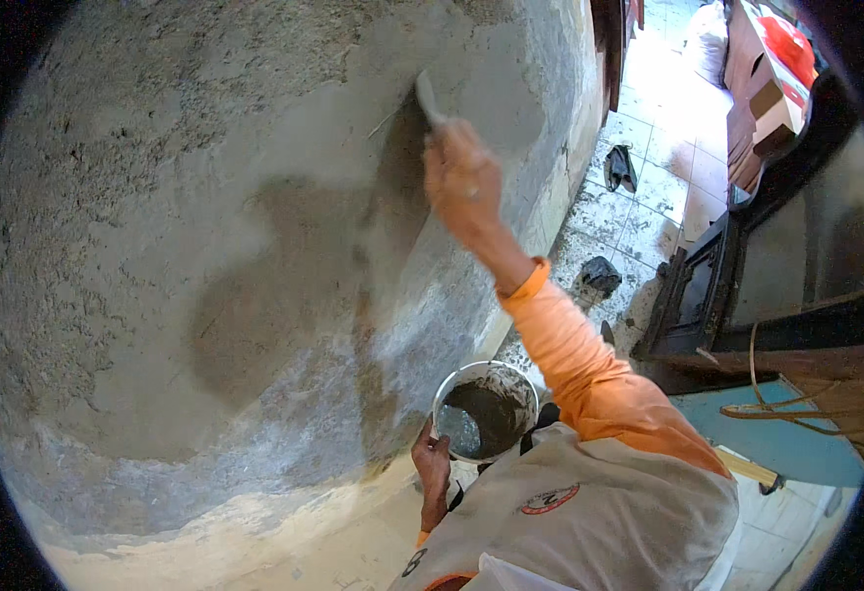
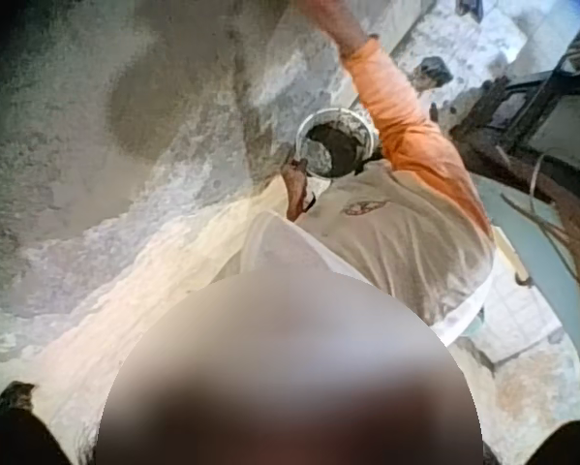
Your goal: The person applies plaster or filler to a damaged section of a wall using a putty knife.
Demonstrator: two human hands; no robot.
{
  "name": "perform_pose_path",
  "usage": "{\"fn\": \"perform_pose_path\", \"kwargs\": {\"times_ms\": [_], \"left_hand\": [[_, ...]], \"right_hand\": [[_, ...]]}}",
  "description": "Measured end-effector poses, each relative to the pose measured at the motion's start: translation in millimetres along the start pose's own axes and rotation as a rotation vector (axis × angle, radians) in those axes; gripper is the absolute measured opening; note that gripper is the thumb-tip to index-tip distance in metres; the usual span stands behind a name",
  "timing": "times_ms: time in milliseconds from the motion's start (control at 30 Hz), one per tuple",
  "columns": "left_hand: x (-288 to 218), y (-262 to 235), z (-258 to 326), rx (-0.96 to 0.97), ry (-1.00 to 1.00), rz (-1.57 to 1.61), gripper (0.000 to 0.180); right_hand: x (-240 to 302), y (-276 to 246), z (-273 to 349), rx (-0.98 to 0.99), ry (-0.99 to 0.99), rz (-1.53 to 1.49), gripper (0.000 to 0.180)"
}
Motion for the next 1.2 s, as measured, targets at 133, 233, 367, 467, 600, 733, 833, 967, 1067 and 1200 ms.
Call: {"fn": "perform_pose_path", "kwargs": {"times_ms": [133,233,367,467,600,733,833,967,1067,1200], "left_hand": [[2,0,0,-0.013,0.052,0.058,0.061],[10,4,-4,-0.027,-0.023,0.116,0.058],[21,12,-9,-0.012,-0.048,0.043,0.054],[21,10,-3,-0.054,0.085,0.158,0.057],[39,3,6,-0.001,-0.152,0.159,0.061],[29,-1,12,-0.016,-0.154,0.11,0.063],[14,4,13,-0.031,-0.126,0.173,0.063],[6,12,5,-0.008,-0.225,0.087,0.062],[-5,16,6,-0.002,-0.122,0.149,0.062],[-4,14,14,-0.027,-0.137,0.15,0.058]], "right_hand": [[70,-5,66,0.069,-0.144,-0.056,0.042],[81,-36,116,0.248,-0.204,-0.07,0.044],[-4,-62,113,0.231,-0.05,-0.265,0.043],[-115,-60,75,0.1,0.257,0.028,0.02],[-176,-25,24,-0.01,0.221,0.111,0.018],[-115,-5,53,0.006,0.151,0.021,0.014],[-32,-31,117,0.094,0.031,-0.087,0.028],[-23,-63,140,0.33,0.071,-0.217,0.037],[-77,-60,79,0.19,0.054,-0.113,0.031],[-130,-28,-18,-0.027,-0.037,-0.028,0.03]]}}
Point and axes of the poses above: each hand's wrist, its own z-axis away from the middle knuckle, its own y-axis out of the palm, x = y × z, the point moved 6 cm from there along -z, towards the middle knuckle, and after that the axes turned 14 degrees about -x, right-handed, at the moved point
